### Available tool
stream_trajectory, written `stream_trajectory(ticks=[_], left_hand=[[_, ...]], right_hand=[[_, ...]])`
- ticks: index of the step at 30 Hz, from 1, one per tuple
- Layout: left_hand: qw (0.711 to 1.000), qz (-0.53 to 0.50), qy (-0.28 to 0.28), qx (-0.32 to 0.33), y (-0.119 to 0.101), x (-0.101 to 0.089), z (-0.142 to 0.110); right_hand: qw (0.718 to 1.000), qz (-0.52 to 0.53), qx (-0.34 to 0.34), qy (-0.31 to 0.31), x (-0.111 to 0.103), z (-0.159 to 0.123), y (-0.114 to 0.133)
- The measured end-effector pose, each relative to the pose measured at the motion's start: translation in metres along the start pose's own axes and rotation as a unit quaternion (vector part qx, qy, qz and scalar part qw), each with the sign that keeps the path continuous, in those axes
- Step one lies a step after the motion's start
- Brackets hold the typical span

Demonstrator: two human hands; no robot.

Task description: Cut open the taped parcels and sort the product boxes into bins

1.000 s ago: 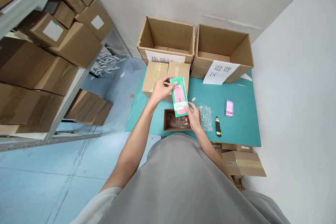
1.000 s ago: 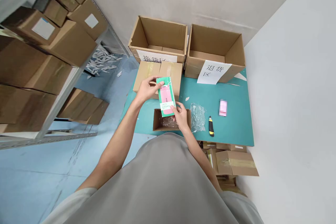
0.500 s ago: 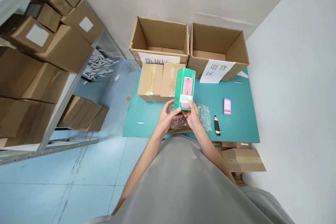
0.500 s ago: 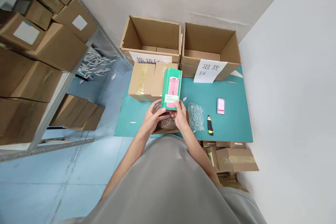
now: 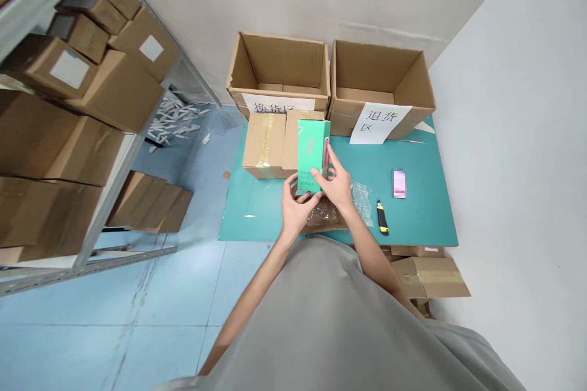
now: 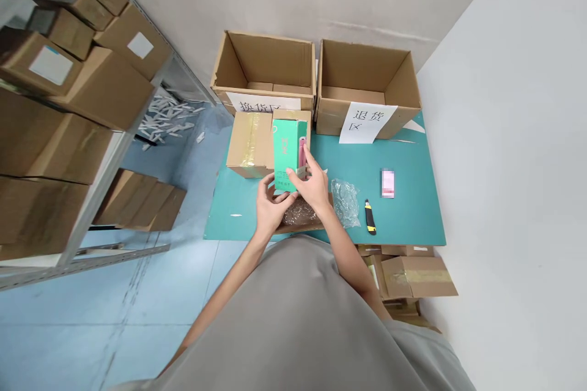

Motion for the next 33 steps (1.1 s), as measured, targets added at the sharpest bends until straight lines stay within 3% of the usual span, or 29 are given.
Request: stream_trajectory(ticks=[6,13,17,20,24,28,30,33], left_hand=[[0.99,-0.109,0.023,-0.081,0.008,-0.002,-0.005],[0.999,-0.029,-0.037,-0.026,-0.001,0.005,-0.02],[0.998,-0.047,-0.043,-0.015,-0.008,0.009,-0.022],[0.991,-0.126,-0.033,-0.042,-0.004,0.002,-0.013],[0.931,-0.32,0.009,-0.176,0.026,0.004,-0.003],[0.877,-0.396,0.01,-0.273,0.049,0.011,-0.01],[0.878,-0.394,0.002,-0.272,0.053,0.01,-0.013],[0.912,-0.351,0.005,-0.215,0.049,0.005,-0.011]], right_hand=[[0.98,0.193,0.001,-0.054,0.005,-0.001,-0.022],[0.957,0.285,0.025,-0.05,0.013,-0.01,-0.045],[0.958,0.282,0.018,-0.055,0.012,-0.011,-0.042],[0.958,0.28,0.009,-0.057,0.006,-0.012,-0.034],[0.961,0.274,-0.01,-0.045,-0.005,-0.006,-0.02],[0.974,0.223,-0.031,-0.04,-0.012,0.009,-0.013],[0.98,0.19,-0.036,-0.049,-0.014,0.014,-0.013],[0.984,0.158,-0.035,-0.073,-0.016,0.014,-0.017]])
Point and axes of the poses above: each hand's wrist, its own z-axis towards the middle knuckle, its own x-axis out of the palm, y = z × x, the point moved 9 cm from there along z, towards the middle knuckle, and after that the axes turned 9 degrees about y, right-handed, at the moved point
